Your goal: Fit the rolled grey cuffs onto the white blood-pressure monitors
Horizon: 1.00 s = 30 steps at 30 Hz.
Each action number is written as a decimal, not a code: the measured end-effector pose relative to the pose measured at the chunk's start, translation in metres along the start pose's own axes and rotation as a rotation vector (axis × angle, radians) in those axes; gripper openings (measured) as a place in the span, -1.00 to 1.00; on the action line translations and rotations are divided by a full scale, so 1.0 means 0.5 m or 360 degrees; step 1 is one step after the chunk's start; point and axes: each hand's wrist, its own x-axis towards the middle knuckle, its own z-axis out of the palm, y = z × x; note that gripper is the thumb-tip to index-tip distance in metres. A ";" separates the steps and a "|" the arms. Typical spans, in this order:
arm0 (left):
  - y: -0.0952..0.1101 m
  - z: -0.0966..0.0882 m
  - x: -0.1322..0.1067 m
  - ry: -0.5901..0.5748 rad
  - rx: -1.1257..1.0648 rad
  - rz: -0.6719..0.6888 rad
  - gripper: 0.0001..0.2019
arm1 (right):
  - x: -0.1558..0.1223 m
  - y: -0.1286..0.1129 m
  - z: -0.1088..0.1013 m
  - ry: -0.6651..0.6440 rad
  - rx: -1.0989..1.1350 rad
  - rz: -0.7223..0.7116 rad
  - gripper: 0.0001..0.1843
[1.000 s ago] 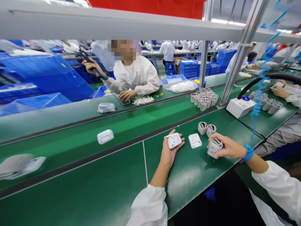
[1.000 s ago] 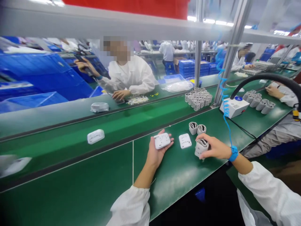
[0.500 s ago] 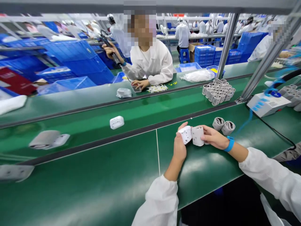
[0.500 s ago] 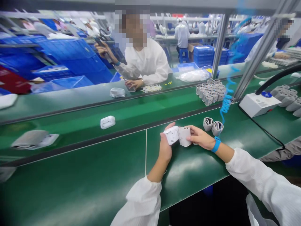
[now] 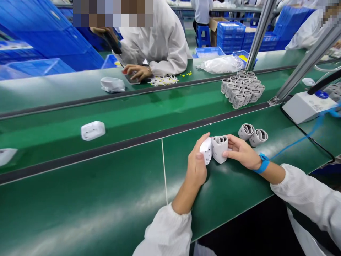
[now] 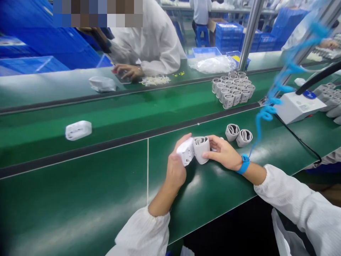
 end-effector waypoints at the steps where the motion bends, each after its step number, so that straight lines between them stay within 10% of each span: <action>1: 0.000 0.000 -0.001 -0.0002 0.0017 0.0005 -0.14 | 0.000 0.000 0.000 0.0009 0.0005 0.0009 -0.35; 22: 0.023 0.023 -0.020 0.0057 0.0302 0.0061 -0.13 | -0.007 0.002 0.044 0.0255 -0.0026 -0.0080 -0.41; 30: 0.012 0.017 -0.007 0.0109 0.0330 0.0096 -0.14 | -0.005 0.002 0.032 0.0360 -0.0429 -0.0488 -0.41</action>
